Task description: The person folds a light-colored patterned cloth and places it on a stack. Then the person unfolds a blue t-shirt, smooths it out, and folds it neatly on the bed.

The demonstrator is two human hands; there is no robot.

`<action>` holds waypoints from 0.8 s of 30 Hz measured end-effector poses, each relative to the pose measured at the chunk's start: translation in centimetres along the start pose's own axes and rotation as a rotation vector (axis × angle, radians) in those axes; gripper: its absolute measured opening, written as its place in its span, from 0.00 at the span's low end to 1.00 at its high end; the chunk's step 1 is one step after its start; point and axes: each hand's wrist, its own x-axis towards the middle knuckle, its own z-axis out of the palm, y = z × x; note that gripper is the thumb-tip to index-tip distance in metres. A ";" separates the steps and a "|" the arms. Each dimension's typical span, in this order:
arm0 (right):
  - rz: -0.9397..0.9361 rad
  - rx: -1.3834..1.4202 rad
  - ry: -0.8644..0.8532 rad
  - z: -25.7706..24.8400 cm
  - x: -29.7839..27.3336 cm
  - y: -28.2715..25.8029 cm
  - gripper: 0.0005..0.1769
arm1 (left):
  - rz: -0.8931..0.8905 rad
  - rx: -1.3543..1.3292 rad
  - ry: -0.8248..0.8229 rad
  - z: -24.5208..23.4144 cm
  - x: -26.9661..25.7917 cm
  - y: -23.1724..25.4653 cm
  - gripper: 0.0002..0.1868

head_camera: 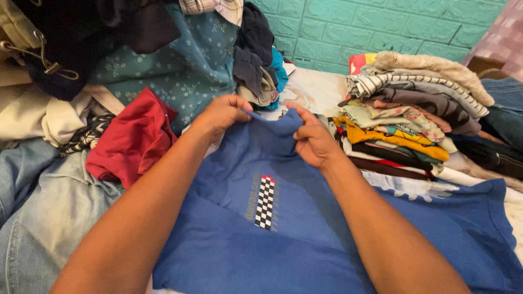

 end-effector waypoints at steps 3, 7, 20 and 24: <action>-0.009 -0.137 0.112 -0.2 0.5 0.3 0.40 | 0.194 0.117 0.101 0.1 0.3 -0.2 0.09; -0.039 -0.141 0.164 -0.9 1.3 0.8 0.22 | 0.113 0.106 0.053 -0.1 0.4 -0.6 0.11; 0.042 -0.074 -0.033 -3.5 1.3 1.5 0.17 | -0.089 0.082 -0.436 1.8 -2.1 0.3 0.46; 0.073 -0.148 -0.086 -3.1 1.3 1.8 0.16 | -0.193 0.038 -0.483 2.4 -3.0 1.5 0.39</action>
